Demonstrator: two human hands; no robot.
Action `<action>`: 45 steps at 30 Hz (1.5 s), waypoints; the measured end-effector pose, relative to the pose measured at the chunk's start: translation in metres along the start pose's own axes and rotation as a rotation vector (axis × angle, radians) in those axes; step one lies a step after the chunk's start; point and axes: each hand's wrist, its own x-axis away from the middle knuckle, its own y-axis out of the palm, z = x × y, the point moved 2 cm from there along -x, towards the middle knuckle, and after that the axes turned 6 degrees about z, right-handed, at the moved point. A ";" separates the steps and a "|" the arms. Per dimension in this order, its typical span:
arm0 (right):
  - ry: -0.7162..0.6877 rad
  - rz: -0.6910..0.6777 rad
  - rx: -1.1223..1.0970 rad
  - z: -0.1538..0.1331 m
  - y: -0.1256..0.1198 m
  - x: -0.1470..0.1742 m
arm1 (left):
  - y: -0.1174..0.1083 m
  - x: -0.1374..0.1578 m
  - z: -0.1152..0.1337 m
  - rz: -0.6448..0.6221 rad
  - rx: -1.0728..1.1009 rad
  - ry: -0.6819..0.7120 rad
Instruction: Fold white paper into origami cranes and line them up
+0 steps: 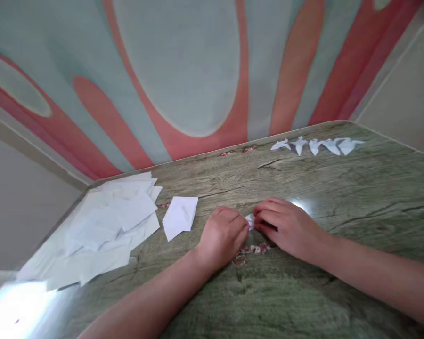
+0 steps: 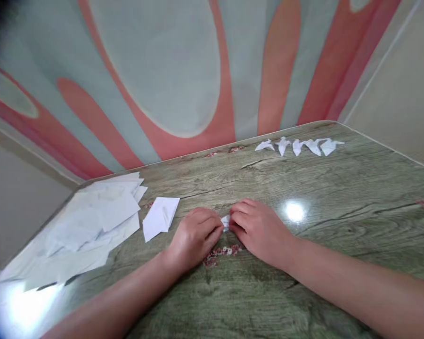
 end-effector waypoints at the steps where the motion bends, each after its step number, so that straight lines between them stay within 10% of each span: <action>1: 0.019 0.006 0.001 0.001 0.000 -0.001 | 0.000 -0.001 -0.001 0.013 0.013 -0.020; 45: 0.263 -0.096 0.062 0.006 -0.003 -0.016 | -0.001 -0.010 -0.003 -0.031 0.030 -0.339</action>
